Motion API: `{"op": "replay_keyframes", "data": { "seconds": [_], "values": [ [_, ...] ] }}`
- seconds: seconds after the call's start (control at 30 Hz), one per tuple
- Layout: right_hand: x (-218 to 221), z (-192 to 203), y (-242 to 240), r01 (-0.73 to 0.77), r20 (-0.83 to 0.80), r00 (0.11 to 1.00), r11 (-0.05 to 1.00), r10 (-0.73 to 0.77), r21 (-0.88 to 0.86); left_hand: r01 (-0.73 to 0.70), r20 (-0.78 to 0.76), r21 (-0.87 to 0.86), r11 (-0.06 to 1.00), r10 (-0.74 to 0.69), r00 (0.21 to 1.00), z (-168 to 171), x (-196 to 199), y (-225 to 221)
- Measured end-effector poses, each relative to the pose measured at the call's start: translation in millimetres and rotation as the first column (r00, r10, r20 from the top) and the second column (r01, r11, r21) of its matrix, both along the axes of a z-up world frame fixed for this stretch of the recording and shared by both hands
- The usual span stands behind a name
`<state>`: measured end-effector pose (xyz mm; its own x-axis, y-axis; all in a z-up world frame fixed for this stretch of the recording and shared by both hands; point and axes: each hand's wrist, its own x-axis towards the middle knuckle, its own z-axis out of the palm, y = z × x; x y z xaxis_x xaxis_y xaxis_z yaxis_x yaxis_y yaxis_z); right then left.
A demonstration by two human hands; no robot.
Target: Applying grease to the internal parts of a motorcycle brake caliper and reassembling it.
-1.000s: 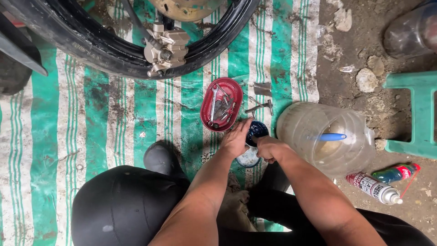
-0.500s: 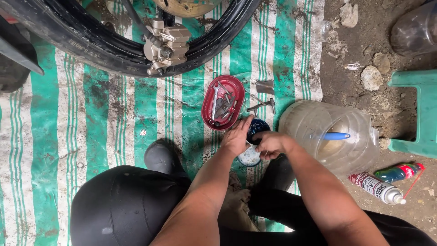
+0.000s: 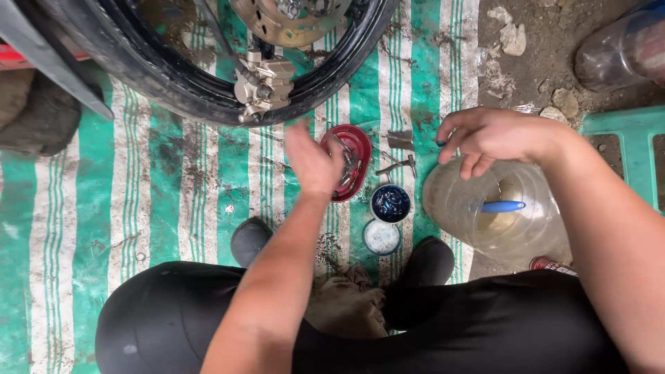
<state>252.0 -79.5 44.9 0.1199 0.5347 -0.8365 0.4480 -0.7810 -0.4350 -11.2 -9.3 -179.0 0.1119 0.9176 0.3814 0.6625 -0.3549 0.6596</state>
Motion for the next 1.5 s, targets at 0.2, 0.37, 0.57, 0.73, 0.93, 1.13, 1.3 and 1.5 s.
{"op": "replay_keyframes", "data": {
  "seconds": [0.2, 0.37, 0.57, 0.73, 0.93, 1.13, 1.3, 1.5],
  "values": [
    [78, -40, -42, 0.177, -0.454, 0.891, 0.923, -0.003, 0.341, -0.261, 0.256, 0.294, 0.92, 0.187, 0.948, 49, -37, 71],
    [77, -51, -43, 0.239, -0.654, 0.747, 0.871, 0.118, 0.43, -0.333, 0.166, 0.212, 0.919, 0.302, 0.939, 48, -34, 77],
    [69, -59, -48, 0.328, -0.802, 0.557, 0.83, 0.215, 0.45, -0.336, 0.027, 0.115, 0.935, 0.335, 0.942, 21, -32, 109],
    [59, -53, -51, 0.4, -0.847, 0.469, 0.794, 0.251, 0.457, -0.356, -0.008, 0.119, 0.927, 0.359, 0.933, 14, -23, 122],
    [47, -39, -47, 0.438, -0.887, 0.368, 0.789, 0.28, 0.431, -0.308, 0.082, 0.064, 0.949, 0.303, 0.95, 13, -33, 116],
    [31, -50, -30, 0.521, -0.882, 0.445, 0.755, 0.159, 0.399, -0.293, 0.055, -0.259, 0.92, 0.317, 0.947, 79, -30, 60],
    [16, -48, -17, 0.732, -0.869, 0.494, 0.547, -0.016, 0.406, 0.556, 0.777, -0.374, 0.742, -0.077, 0.625, 120, -33, 37],
    [-45, -13, -22, 0.652, -0.744, 0.519, 0.368, 0.42, 0.663, 0.825, 0.949, -0.152, 0.545, -0.154, 0.276, 166, -24, -7]
  ]
}}
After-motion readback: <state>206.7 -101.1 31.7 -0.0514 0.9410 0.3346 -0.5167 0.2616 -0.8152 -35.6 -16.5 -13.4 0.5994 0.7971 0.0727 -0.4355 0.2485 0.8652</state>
